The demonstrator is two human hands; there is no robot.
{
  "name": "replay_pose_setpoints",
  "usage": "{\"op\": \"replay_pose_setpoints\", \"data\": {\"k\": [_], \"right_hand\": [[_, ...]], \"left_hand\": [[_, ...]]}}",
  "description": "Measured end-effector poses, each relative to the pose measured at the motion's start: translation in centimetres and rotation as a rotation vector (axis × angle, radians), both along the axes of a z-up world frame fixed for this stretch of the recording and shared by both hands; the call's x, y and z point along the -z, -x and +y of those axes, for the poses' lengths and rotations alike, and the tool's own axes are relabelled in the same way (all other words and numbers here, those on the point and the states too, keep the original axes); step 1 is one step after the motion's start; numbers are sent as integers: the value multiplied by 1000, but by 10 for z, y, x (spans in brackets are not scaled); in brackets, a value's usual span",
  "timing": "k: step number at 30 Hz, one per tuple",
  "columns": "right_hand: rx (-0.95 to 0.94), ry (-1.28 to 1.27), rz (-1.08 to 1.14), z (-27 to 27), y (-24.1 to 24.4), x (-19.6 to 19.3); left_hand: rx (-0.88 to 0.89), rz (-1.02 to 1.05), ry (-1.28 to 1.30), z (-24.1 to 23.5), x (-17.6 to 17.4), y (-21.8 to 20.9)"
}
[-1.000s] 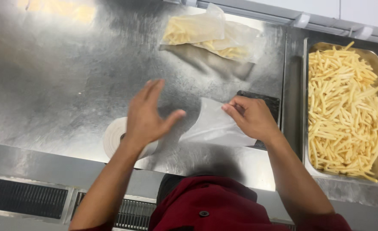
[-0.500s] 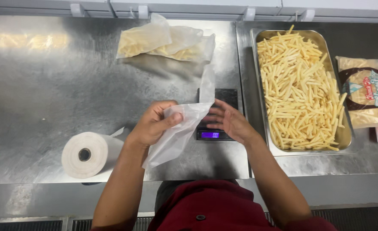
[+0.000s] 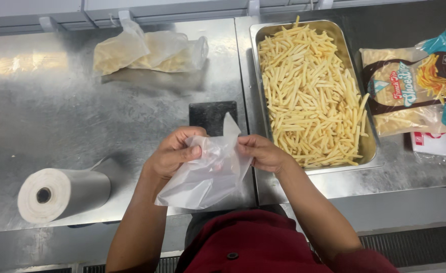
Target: The person fills clear plastic bags with french fries from a metal bin, places each bag on a digital scale to weigh them, and tears off new plastic bags from a roll.
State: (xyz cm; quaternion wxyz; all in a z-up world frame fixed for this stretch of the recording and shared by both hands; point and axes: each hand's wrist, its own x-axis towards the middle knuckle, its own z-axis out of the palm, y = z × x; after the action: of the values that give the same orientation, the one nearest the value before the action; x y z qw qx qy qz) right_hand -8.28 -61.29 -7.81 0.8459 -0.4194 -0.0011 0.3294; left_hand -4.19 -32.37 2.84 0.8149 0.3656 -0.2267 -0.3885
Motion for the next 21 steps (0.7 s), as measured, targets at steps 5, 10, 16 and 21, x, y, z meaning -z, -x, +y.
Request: {"op": "replay_pose_setpoints", "data": {"k": [5,10,16,21], "right_hand": [[238,50,-123,-70,21,1],[548,219,-258,-97,42,-45],[607,762,-337,-75,55,-72],[773,591,-664,-87,57,-51]], "left_hand": [[-74,-149,-131,-22,-8,-9],[-933,-890,-885,-74,-27,-2],[-671,-801,-744,-193,-15,68],[-598,34,-208,-221,39,36]]}}
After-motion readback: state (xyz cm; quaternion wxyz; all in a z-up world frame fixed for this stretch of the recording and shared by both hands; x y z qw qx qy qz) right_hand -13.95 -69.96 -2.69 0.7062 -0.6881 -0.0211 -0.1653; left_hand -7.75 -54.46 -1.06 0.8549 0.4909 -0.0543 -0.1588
